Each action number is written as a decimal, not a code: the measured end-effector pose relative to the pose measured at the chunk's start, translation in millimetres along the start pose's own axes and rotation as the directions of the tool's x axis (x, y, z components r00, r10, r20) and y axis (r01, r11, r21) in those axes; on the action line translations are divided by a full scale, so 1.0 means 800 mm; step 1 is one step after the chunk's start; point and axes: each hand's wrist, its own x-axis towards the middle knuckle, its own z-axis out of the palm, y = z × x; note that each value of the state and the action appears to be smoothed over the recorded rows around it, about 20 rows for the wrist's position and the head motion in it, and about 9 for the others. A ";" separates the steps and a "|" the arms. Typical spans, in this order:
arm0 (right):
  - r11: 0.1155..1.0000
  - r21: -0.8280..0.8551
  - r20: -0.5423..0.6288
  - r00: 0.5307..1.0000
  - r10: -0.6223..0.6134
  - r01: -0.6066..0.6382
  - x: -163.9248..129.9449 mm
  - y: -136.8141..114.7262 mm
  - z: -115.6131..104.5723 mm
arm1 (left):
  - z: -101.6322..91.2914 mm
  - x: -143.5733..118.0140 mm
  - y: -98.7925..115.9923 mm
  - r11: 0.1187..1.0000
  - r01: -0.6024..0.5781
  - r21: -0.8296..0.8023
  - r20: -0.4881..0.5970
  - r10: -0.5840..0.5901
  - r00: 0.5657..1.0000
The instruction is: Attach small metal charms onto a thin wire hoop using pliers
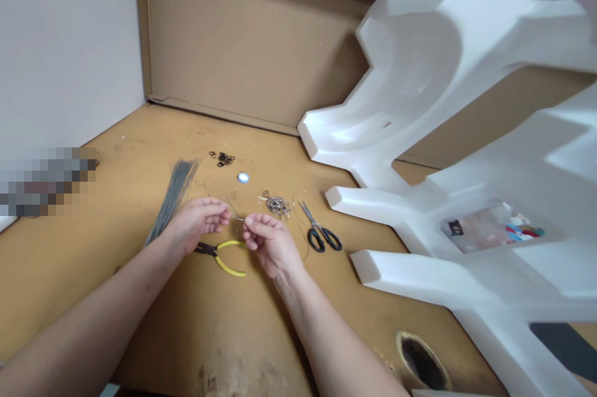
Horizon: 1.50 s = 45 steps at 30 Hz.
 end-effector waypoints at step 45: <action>1.000 -0.020 0.011 1.000 -0.009 0.009 -0.002 0.003 0.001 | -0.001 -0.002 0.005 0.997 0.001 0.082 0.012 -0.002 1.000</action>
